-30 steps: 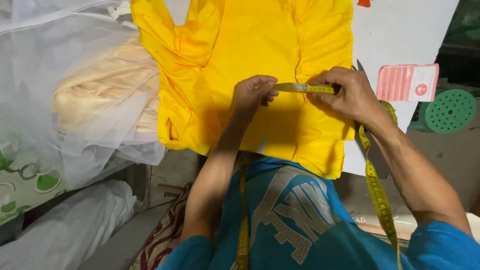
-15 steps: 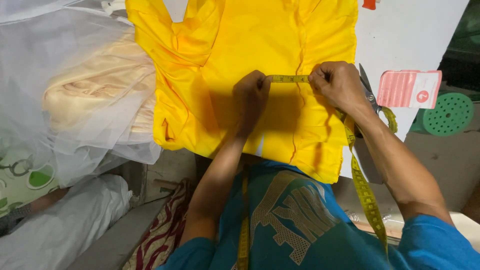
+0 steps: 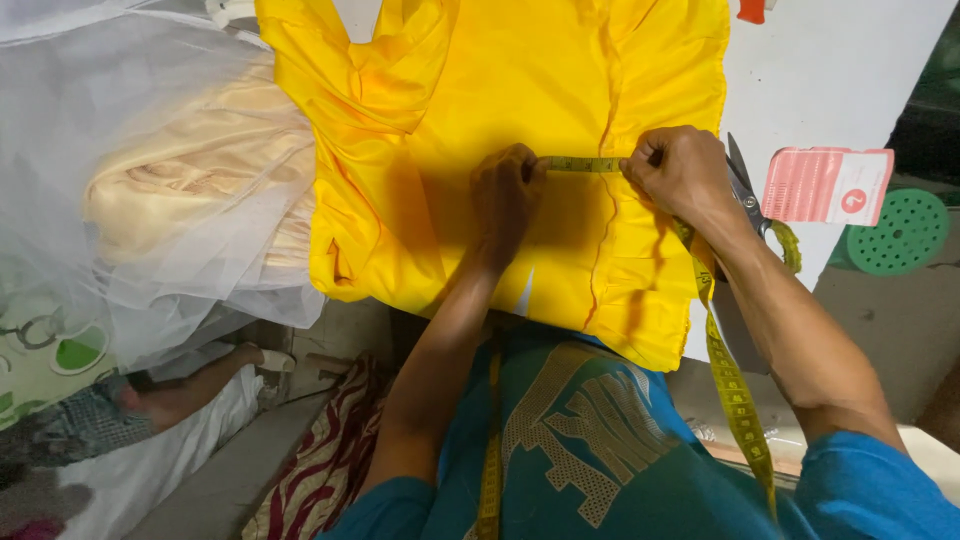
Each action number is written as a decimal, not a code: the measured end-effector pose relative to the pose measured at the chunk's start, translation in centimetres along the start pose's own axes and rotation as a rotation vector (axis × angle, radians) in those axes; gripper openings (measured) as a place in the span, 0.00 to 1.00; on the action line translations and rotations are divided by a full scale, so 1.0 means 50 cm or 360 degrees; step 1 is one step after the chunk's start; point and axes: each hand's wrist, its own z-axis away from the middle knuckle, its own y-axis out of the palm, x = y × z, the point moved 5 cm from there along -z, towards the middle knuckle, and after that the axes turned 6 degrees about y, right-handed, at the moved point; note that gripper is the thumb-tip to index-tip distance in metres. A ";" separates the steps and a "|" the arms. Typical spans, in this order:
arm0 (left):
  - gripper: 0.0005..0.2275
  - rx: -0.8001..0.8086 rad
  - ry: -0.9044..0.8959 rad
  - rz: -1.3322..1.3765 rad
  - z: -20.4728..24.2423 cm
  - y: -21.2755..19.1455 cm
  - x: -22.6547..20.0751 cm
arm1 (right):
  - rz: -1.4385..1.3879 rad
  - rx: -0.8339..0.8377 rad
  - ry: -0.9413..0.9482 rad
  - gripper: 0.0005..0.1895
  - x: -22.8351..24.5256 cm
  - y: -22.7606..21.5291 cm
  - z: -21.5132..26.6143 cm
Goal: The person measures a yellow garment with a tape measure, then uses scissors to cut the fabric along the center. After cutting, the person pulls the fabric apart to inspect the edges.
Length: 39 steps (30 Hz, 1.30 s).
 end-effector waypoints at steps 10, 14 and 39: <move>0.09 0.0206 -0.0131 -0.0056 -0.004 0.021 0.027 | 0.0007 0.0086 0.0082 0.10 -0.003 -0.007 -0.005; 0.08 0.0206 -0.0223 0.0049 -0.005 0.014 0.023 | 0.0021 0.0103 0.0097 0.09 -0.001 -0.010 -0.005; 0.24 -0.0267 0.0816 -0.1142 0.155 -0.002 -0.107 | 0.0730 -0.1236 -0.0561 0.16 -0.253 -0.149 -0.266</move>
